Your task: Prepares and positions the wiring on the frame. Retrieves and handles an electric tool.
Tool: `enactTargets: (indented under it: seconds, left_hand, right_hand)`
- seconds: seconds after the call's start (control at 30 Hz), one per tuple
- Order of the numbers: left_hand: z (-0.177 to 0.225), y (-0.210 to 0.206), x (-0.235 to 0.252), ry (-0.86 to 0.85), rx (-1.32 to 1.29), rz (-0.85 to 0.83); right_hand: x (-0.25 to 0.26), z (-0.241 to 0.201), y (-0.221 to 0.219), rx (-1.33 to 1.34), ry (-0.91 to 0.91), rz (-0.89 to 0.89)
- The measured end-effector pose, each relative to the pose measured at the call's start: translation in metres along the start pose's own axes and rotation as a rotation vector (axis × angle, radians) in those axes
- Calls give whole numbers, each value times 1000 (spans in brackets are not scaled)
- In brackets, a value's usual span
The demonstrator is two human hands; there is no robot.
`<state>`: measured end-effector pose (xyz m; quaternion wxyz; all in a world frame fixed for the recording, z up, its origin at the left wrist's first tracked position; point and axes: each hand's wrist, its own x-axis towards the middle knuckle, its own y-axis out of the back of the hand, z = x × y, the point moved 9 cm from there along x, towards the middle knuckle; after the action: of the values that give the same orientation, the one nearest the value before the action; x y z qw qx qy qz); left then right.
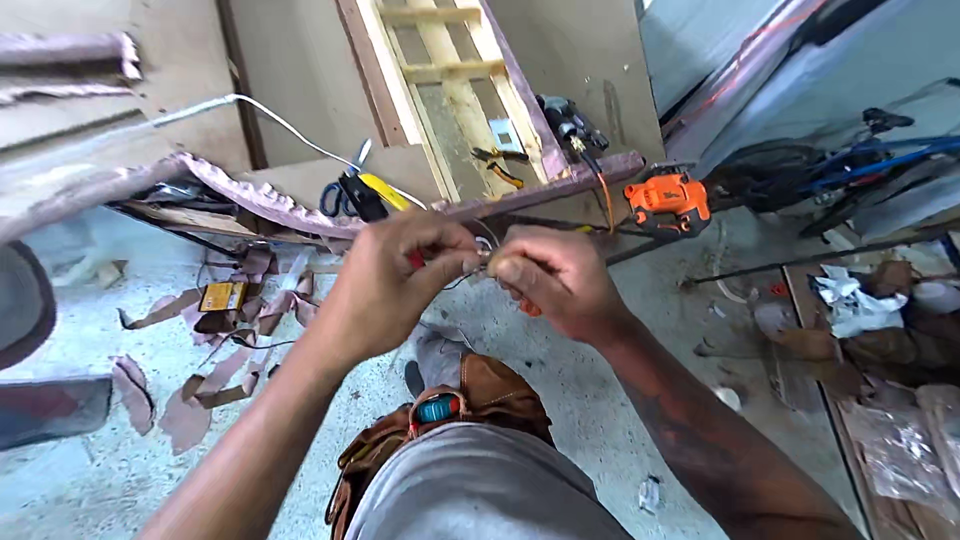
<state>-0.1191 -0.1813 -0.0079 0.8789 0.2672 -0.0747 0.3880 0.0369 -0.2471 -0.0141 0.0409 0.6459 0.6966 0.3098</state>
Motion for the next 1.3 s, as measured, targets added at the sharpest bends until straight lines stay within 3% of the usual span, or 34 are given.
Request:
enactTargets:
  seconds: [0.2, 0.3, 0.43, 0.67, 0.93, 1.17, 1.3]
  left_hand:
    - [-21, 29, -26, 123, 1, 69]
    - [-23, 30, -11, 104, 42, 42]
    - [-40, 18, 19, 119, 33, 7]
    - [-81, -25, 89, 219, 32, -109]
    - [-126, -53, 132, 393, -64, -162]
    - [-140, -63, 137, 308, -47, -194]
    - [-147, -60, 133, 362, -28, -220]
  right_hand:
    - [22, -12, -17, -33, 284, 43]
    - [42, -14, -19, -79, 412, 5]
    - [60, 12, -3, -114, 431, -34]
    - [74, 79, 46, -23, 350, 27]
    - [71, 168, 55, 427, 2, 99]
    - [77, 186, 52, 461, -77, -23]
    - [73, 198, 40, 529, -272, -91]
